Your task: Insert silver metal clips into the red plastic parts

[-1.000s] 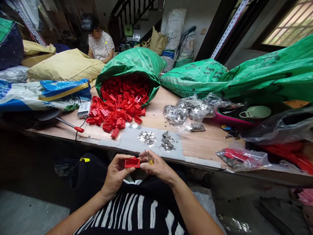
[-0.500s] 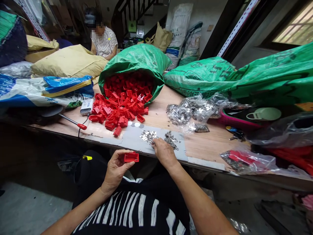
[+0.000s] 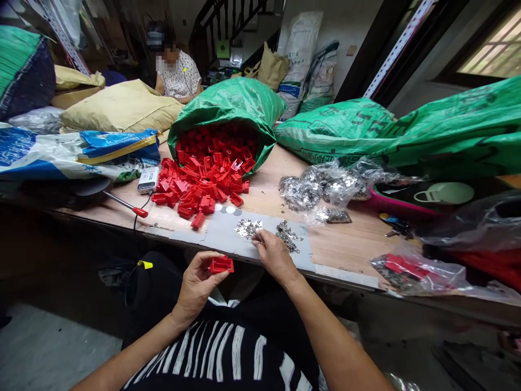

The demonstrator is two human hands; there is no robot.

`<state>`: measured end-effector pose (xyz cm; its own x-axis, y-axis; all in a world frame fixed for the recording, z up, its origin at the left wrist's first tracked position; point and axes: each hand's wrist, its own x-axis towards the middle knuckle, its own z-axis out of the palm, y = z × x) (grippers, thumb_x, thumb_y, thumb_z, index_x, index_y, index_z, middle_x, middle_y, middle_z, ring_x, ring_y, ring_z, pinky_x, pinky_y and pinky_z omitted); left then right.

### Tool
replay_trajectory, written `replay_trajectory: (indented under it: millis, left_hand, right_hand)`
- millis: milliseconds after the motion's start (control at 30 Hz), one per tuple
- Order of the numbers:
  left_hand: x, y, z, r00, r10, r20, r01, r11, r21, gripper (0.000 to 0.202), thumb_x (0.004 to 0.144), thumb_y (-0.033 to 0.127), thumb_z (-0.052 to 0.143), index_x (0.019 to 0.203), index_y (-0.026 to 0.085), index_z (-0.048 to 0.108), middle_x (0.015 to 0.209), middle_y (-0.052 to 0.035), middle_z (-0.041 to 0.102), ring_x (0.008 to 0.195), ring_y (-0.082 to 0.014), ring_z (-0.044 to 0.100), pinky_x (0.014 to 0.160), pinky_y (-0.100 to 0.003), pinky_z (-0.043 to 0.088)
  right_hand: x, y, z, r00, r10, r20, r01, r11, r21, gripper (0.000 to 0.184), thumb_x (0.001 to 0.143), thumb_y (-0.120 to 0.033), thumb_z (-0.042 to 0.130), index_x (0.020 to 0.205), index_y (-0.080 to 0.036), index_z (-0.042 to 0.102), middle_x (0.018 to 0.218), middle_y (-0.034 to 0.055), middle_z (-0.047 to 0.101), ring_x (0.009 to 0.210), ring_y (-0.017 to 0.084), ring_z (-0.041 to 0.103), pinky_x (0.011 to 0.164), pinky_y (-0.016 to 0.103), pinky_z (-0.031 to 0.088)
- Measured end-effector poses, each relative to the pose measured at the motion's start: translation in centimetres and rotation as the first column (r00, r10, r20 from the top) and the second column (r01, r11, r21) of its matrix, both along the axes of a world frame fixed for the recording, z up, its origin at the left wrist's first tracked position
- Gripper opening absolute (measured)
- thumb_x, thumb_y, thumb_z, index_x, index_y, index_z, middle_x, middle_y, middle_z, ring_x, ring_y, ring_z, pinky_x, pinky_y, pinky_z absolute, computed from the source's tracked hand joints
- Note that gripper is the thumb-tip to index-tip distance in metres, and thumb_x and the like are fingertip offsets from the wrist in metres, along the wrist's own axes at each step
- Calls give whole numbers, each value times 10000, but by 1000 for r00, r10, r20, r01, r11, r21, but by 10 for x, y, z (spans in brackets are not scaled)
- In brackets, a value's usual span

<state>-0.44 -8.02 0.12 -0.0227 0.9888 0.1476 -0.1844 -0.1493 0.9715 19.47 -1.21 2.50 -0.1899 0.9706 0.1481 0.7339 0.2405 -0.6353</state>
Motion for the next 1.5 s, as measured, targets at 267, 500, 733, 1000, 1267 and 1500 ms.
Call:
replay_trajectory:
  millis: [267,500,733,1000,1267,1500]
  left_hand:
    - [1,1,-5,957,126,-263,-45,955,292,268,765,144,687,1012,216,611,997,-50,631,929,-175,635,788,-295,555]
    - [1,3,-6,924,187,-332,-44,918,393,304,779,139,680,1057,222,587,1018,-60,627,968,-187,622,822,-328,549]
    - [1,2,-3,919,201,-339,-46,909,415,297,791,143,670,1063,224,579,1024,-66,621,975,-191,619,834,-343,549]
    - [3,3,0,898,245,-366,-41,874,484,323,772,116,673,1062,231,586,1003,-59,636,950,-192,627,819,-341,542]
    - [3,2,-1,878,265,-399,-23,856,516,334,782,105,660,1080,234,583,1011,-65,638,955,-190,631,821,-349,551]
    - [4,1,-2,911,223,-348,-46,891,451,307,767,123,676,1050,231,624,1006,-63,658,944,-196,644,820,-341,556]
  right_hand:
    - [-30,-29,6,772,-78,-631,-192,917,-349,272,783,-446,637,794,-178,594,654,-27,510,562,100,414,517,237,332]
    - [-40,-37,2,697,-185,-693,-197,880,-433,358,722,-507,695,773,-168,594,613,-48,475,506,73,346,477,230,262]
    - [-36,-41,0,769,-115,-628,-162,917,-365,328,755,-484,667,739,-165,594,667,-16,517,606,106,420,572,248,351]
    - [-40,-42,-3,700,-193,-687,-108,923,-369,329,750,-504,664,742,-194,555,612,-37,468,559,109,403,513,240,329]
    - [-48,-46,-5,709,-179,-683,-102,931,-350,313,766,-472,654,737,-182,543,662,-24,514,614,118,447,588,255,370]
    - [-48,-51,-3,771,-179,-611,-30,949,-315,303,782,-470,617,720,-196,503,656,-29,495,609,122,438,581,257,367]
